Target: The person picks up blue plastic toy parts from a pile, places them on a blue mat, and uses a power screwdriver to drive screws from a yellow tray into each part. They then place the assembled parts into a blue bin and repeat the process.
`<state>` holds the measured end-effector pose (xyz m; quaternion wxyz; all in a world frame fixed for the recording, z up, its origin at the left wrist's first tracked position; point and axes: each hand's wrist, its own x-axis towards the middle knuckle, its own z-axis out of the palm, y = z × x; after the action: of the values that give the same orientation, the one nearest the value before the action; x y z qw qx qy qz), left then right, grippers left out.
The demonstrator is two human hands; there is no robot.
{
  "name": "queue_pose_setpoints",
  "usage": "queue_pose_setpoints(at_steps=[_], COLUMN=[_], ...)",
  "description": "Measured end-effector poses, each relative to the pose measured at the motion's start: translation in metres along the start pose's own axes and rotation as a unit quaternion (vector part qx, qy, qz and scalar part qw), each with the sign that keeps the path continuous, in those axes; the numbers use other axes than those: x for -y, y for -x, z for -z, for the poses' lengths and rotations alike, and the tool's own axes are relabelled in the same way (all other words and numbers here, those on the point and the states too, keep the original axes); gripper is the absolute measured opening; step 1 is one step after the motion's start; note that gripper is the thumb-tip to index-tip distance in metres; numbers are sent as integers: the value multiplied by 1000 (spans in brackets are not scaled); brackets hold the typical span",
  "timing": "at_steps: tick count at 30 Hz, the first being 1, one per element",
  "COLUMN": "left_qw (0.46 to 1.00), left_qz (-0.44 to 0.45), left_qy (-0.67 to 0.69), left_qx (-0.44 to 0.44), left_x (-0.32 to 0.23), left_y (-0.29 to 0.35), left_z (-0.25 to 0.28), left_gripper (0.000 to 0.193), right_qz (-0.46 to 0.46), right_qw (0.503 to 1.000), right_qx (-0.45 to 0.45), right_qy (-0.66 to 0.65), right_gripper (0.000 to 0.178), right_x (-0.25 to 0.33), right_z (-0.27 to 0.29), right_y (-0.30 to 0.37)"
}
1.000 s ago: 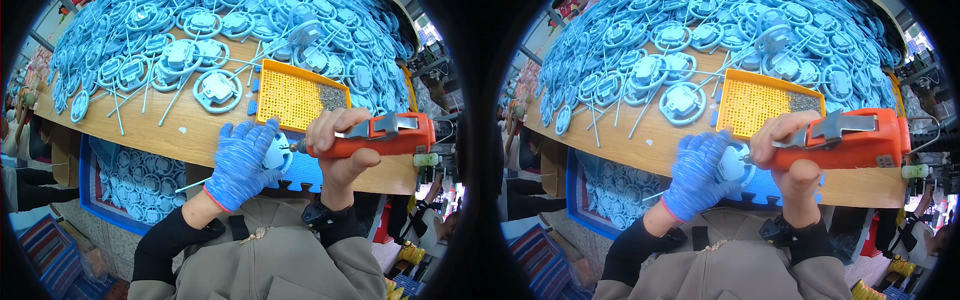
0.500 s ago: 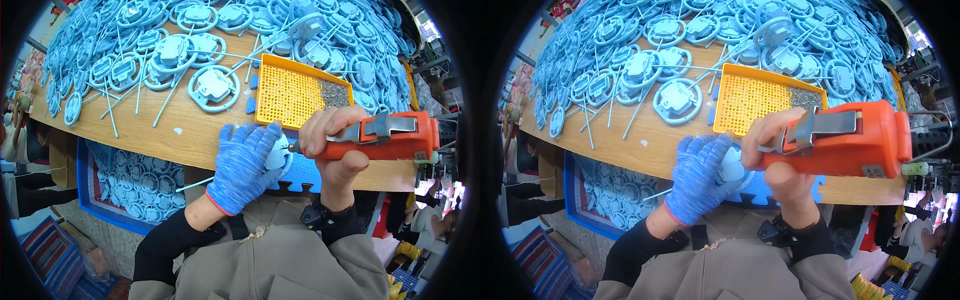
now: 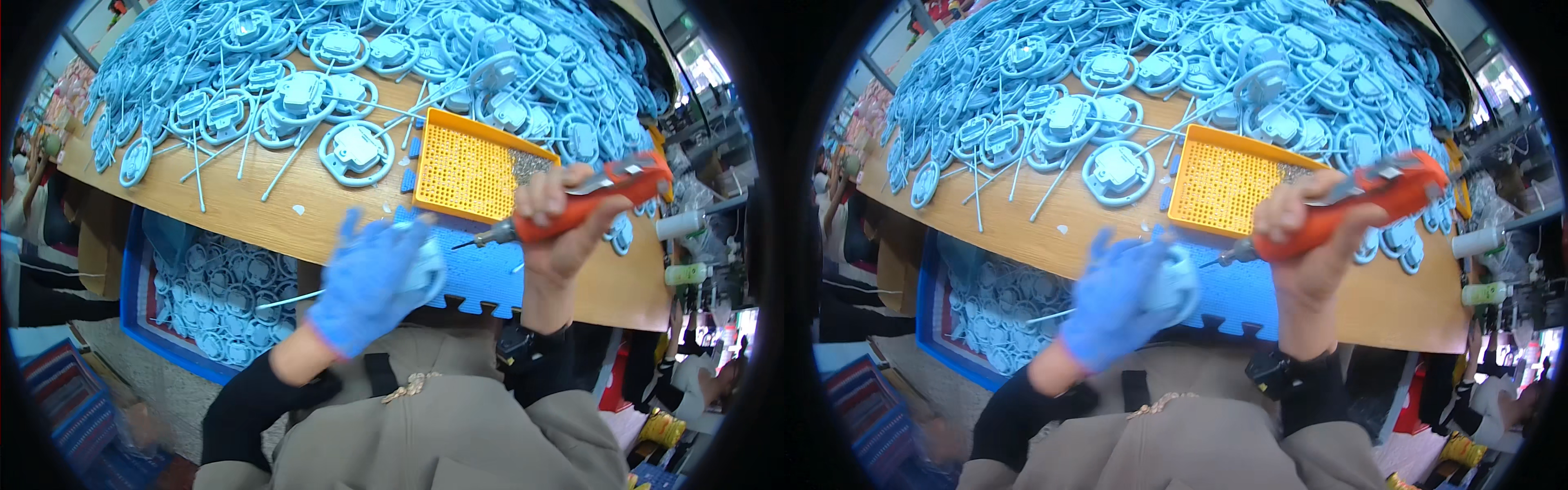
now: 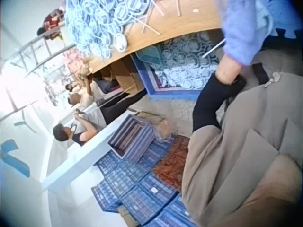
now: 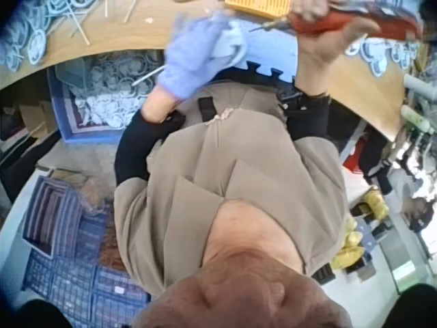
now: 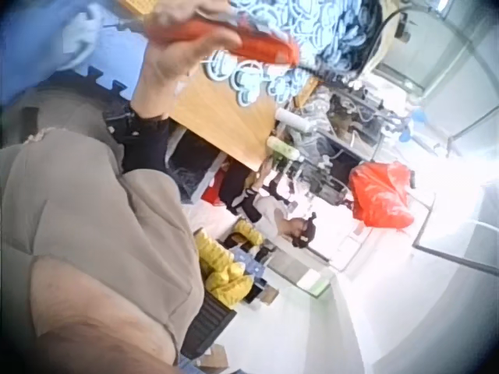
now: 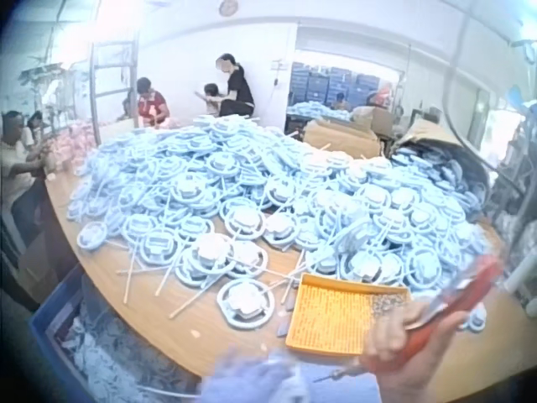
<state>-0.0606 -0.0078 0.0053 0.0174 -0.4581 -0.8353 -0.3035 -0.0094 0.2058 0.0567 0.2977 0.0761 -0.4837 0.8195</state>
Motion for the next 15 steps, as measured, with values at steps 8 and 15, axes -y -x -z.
queue_pose_setpoints(at_steps=[8,15], left_qw=[978,906], left_qz=[-39,74], left_qy=[163,406], left_qx=[-124,-96], left_x=[-29,-46], left_y=[19,11], left_z=[87,53], left_gripper=[58,28], right_qz=[-14,-10], right_qw=[959,968], right_qx=[67,102], right_qy=[-274,-229], right_gripper=[47,48], right_x=[34,31], right_z=[-49,-65], right_y=[-8,3])
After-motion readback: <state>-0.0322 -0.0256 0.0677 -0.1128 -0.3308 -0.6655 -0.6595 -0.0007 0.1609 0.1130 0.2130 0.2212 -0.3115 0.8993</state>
